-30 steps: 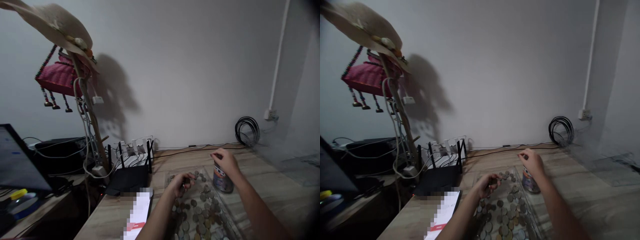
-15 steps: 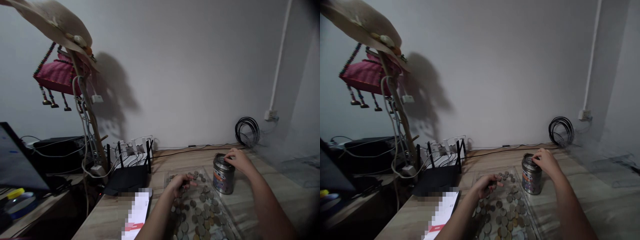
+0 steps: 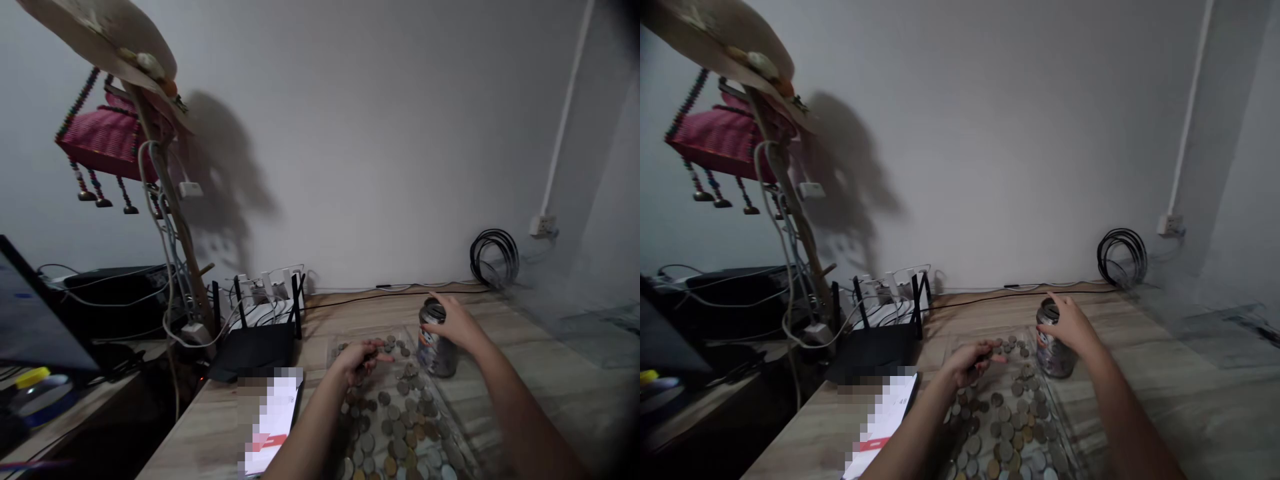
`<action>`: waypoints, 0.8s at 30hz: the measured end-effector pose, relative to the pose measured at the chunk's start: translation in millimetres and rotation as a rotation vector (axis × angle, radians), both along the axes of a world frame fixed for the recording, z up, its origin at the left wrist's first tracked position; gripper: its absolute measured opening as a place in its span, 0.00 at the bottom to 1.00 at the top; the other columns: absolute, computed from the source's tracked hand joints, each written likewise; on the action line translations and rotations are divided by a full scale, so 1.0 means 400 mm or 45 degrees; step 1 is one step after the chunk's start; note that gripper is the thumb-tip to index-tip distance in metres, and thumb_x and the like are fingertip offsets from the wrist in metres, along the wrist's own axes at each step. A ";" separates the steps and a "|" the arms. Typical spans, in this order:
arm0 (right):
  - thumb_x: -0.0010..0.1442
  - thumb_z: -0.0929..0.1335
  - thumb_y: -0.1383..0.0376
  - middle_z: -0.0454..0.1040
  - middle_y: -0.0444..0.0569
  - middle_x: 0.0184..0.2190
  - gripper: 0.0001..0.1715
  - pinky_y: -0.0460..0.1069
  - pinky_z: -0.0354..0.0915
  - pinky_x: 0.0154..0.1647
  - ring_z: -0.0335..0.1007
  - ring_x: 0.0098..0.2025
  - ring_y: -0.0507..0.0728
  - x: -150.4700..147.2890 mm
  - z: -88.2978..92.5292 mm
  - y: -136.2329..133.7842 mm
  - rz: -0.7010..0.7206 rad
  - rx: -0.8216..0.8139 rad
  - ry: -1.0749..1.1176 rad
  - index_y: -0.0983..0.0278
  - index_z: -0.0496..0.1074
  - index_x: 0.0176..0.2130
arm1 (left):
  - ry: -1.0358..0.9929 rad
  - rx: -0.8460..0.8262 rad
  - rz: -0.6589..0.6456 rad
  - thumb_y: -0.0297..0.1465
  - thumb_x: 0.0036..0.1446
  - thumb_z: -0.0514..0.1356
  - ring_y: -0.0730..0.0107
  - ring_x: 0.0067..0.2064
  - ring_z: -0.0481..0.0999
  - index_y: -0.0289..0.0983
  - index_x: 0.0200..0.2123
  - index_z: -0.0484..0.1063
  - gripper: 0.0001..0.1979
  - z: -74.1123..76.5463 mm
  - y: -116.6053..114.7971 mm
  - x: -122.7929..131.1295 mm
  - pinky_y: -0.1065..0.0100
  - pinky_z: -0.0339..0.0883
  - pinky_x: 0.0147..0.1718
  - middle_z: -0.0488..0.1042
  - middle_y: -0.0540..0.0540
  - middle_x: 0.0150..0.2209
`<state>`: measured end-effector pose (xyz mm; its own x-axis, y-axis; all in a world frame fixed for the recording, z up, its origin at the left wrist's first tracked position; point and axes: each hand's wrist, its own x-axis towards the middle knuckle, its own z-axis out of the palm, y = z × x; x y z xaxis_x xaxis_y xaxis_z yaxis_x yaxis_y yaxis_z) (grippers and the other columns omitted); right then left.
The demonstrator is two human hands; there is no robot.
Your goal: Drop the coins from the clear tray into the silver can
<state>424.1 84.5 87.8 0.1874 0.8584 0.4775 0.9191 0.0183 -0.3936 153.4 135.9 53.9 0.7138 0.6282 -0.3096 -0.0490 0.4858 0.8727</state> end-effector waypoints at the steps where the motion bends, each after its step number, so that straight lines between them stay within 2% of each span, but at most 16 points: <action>1: 0.41 0.70 0.51 0.64 0.55 0.45 0.47 0.52 0.60 0.43 0.64 0.45 0.62 -0.016 -0.001 0.001 -0.096 0.024 -0.030 0.61 0.57 0.58 | -0.001 0.019 0.007 0.28 0.53 0.52 0.88 0.14 0.52 0.33 0.45 0.61 0.15 0.001 -0.002 0.000 0.79 0.38 0.13 0.75 0.42 0.33; 3: 0.41 0.70 0.50 0.64 0.55 0.44 0.45 0.53 0.60 0.40 0.64 0.43 0.63 -0.046 0.007 -0.005 -0.210 0.062 -0.105 0.61 0.59 0.57 | -0.011 0.057 0.027 0.28 0.53 0.52 0.87 0.14 0.52 0.33 0.48 0.60 0.17 0.004 -0.005 -0.001 0.79 0.37 0.13 0.74 0.42 0.32; 5: 0.42 0.70 0.51 0.64 0.57 0.45 0.44 0.55 0.59 0.42 0.63 0.45 0.65 -0.075 0.024 -0.021 -0.228 0.177 -0.187 0.61 0.59 0.56 | -0.033 0.079 0.040 0.29 0.55 0.52 0.87 0.13 0.52 0.33 0.50 0.59 0.18 0.007 -0.009 -0.001 0.79 0.37 0.13 0.74 0.44 0.31; 7: 0.46 0.69 0.53 0.65 0.57 0.47 0.38 0.57 0.57 0.46 0.60 0.49 0.65 -0.109 0.041 -0.039 -0.161 0.398 -0.226 0.61 0.61 0.55 | -0.063 0.094 0.041 0.30 0.55 0.51 0.87 0.14 0.52 0.34 0.53 0.58 0.20 0.011 -0.013 0.000 0.79 0.38 0.13 0.73 0.46 0.29; 9: 0.53 0.65 0.57 0.68 0.55 0.44 0.24 0.56 0.56 0.47 0.61 0.47 0.62 -0.155 0.047 -0.051 0.012 0.558 -0.167 0.61 0.67 0.48 | -0.087 0.130 0.033 0.32 0.56 0.52 0.86 0.13 0.52 0.35 0.55 0.55 0.23 0.015 -0.017 0.001 0.79 0.39 0.13 0.71 0.49 0.26; 11: 0.57 0.60 0.60 0.72 0.52 0.36 0.16 0.52 0.60 0.41 0.66 0.39 0.57 -0.209 0.033 -0.054 0.237 0.471 -0.002 0.62 0.72 0.40 | -0.111 0.190 0.017 0.34 0.56 0.52 0.86 0.13 0.51 0.37 0.58 0.52 0.26 0.018 -0.021 0.002 0.79 0.41 0.13 0.70 0.51 0.24; 14: 0.58 0.59 0.59 0.74 0.48 0.27 0.17 0.49 0.62 0.30 0.68 0.28 0.55 -0.285 -0.009 -0.041 0.509 0.100 0.277 0.61 0.73 0.31 | -0.158 0.279 0.011 0.37 0.56 0.52 0.86 0.13 0.51 0.37 0.60 0.49 0.29 0.022 -0.026 0.002 0.79 0.42 0.14 0.68 0.52 0.22; 16: 0.58 0.59 0.58 0.74 0.45 0.24 0.17 0.49 0.63 0.30 0.69 0.27 0.55 -0.315 -0.034 -0.030 0.664 -0.054 0.474 0.60 0.72 0.26 | -0.172 0.326 0.006 0.39 0.56 0.52 0.85 0.13 0.51 0.37 0.60 0.47 0.31 0.025 -0.030 0.003 0.79 0.41 0.14 0.68 0.53 0.21; 18: 0.57 0.60 0.58 0.74 0.43 0.22 0.16 0.50 0.65 0.32 0.70 0.28 0.55 -0.324 -0.045 -0.020 0.762 -0.112 0.634 0.59 0.71 0.24 | -0.156 0.365 -0.027 0.40 0.56 0.52 0.85 0.13 0.51 0.36 0.60 0.49 0.31 0.028 -0.035 0.004 0.79 0.41 0.13 0.68 0.52 0.21; 21: 0.54 0.63 0.57 0.76 0.45 0.25 0.12 0.51 0.66 0.33 0.71 0.29 0.57 -0.300 -0.027 -0.018 0.674 -0.026 0.712 0.59 0.73 0.28 | -0.121 0.394 -0.067 0.44 0.55 0.51 0.85 0.13 0.51 0.36 0.55 0.57 0.27 0.031 -0.042 0.008 0.78 0.41 0.13 0.68 0.52 0.21; 24: 0.52 0.65 0.56 0.77 0.49 0.30 0.13 0.51 0.66 0.35 0.71 0.33 0.58 -0.229 0.022 -0.031 0.517 0.231 0.782 0.62 0.74 0.30 | -0.129 0.364 0.062 0.45 0.56 0.51 0.86 0.13 0.48 0.34 0.44 0.65 0.22 0.027 -0.040 0.011 0.78 0.41 0.13 0.64 0.54 0.19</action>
